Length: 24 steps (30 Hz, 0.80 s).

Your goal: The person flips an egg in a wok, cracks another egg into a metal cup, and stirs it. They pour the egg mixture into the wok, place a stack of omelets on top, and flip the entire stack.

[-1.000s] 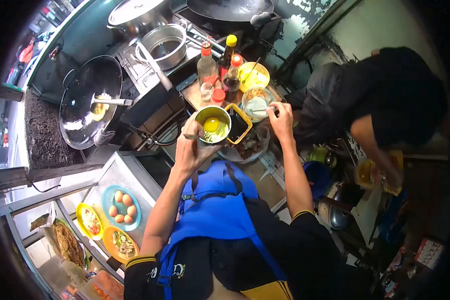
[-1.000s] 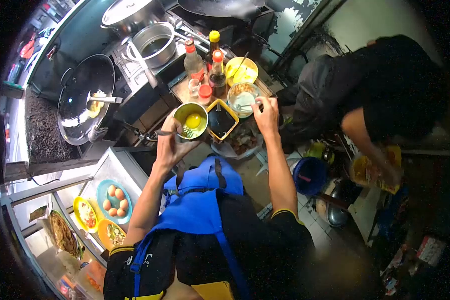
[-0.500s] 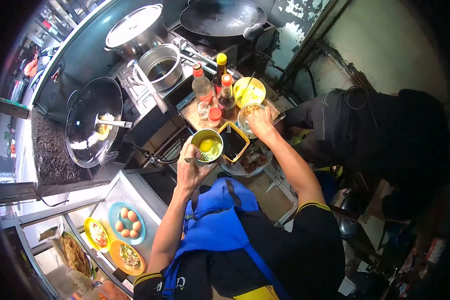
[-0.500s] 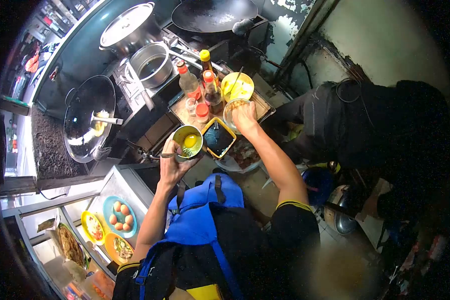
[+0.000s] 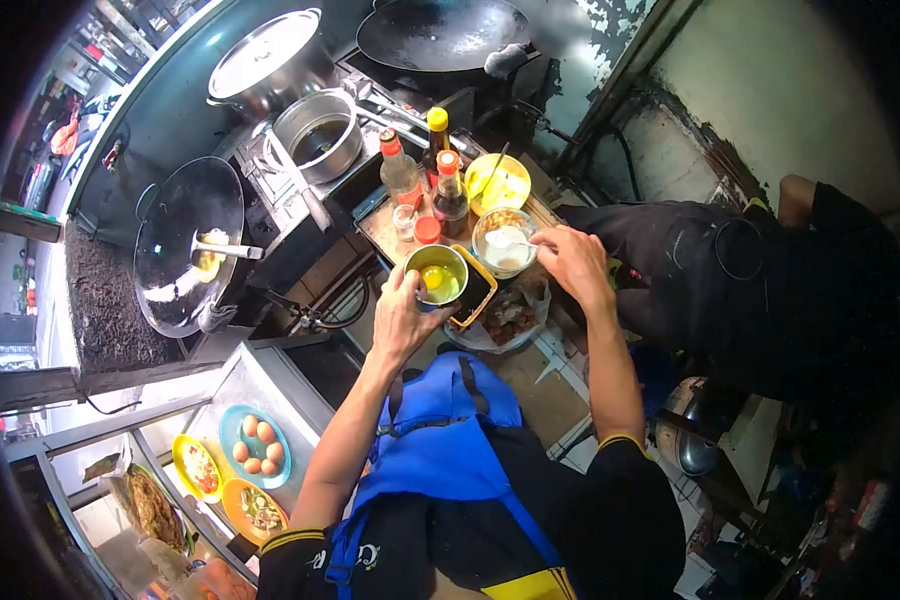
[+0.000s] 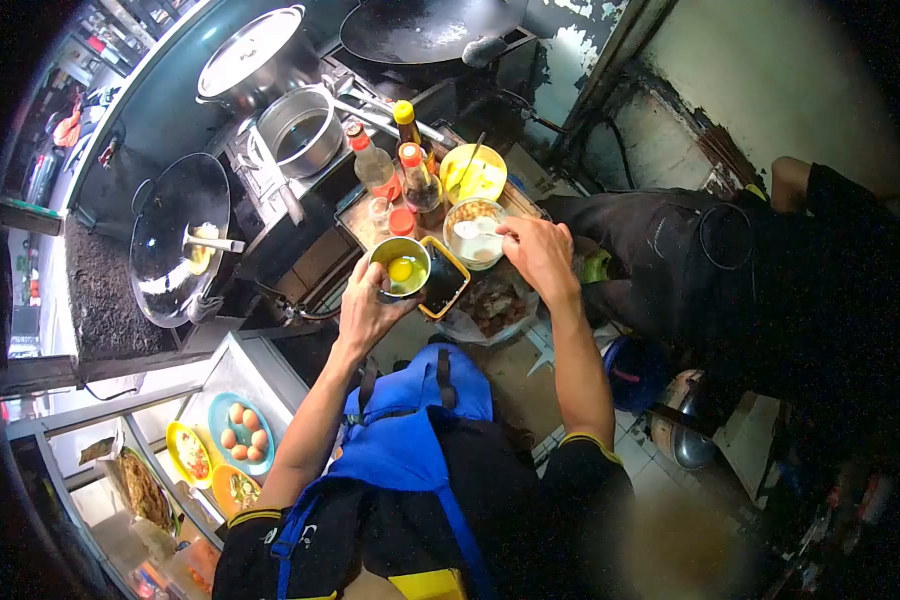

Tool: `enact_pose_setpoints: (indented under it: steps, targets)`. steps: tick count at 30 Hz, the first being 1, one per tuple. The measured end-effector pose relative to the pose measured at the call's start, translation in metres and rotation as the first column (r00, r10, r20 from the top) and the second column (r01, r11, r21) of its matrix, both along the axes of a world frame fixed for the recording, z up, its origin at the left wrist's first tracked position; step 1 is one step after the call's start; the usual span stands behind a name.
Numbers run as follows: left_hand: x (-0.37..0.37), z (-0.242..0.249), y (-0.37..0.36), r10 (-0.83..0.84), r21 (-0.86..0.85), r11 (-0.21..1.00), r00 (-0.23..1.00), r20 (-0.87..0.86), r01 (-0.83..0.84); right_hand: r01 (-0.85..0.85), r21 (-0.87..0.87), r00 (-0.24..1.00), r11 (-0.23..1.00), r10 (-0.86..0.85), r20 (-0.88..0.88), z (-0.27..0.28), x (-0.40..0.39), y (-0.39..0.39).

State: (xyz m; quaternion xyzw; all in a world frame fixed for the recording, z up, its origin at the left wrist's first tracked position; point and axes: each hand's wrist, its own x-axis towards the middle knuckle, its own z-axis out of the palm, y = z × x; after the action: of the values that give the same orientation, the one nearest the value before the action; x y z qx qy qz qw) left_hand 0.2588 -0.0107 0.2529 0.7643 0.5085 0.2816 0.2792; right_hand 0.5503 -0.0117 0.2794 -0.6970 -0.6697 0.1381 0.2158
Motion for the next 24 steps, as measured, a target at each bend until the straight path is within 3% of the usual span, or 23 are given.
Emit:
enact_pose_setpoints:
  steps: [7,11,13,16,19,20,23,24]
  targets:
    - [0.018,0.001,0.009,-0.037,-0.017,0.999,0.999,0.002,0.037,-0.168,0.154,0.981,0.974,0.181,-0.069,0.048,-0.031,-0.022]
    - [0.020,0.001,0.010,-0.016,0.031,0.999,0.998,0.057,0.014,-0.275,0.180,0.961,0.944,0.267,0.067,0.037,-0.048,-0.024]
    - [0.018,-0.005,0.012,-0.045,0.080,0.996,0.994,0.095,0.037,-0.296,0.178,0.954,0.939,0.282,0.096,0.037,-0.051,-0.025]
    - [0.015,0.000,0.007,-0.007,0.003,1.000,0.993,0.120,0.007,-0.163,0.255,0.986,0.953,0.150,0.071,0.052,-0.047,-0.027]
    - [0.007,-0.001,0.004,0.011,0.001,1.000,0.991,0.136,-0.011,-0.110,0.196,0.981,0.974,0.074,0.181,0.032,-0.032,-0.019]
    - [0.004,-0.002,0.001,0.026,-0.035,0.999,0.991,0.129,-0.021,-0.104,0.061,0.971,0.993,0.088,0.224,0.015,-0.025,-0.013]
    - [-0.002,0.000,-0.007,0.087,-0.060,0.995,0.994,0.068,-0.083,-0.230,0.049,0.941,0.972,0.210,0.264,-0.021,-0.021,0.000]
    - [-0.006,-0.001,-0.009,0.086,-0.047,0.995,0.995,0.046,-0.083,-0.305,0.185,0.934,0.934,0.256,0.248,-0.015,-0.030,0.003]
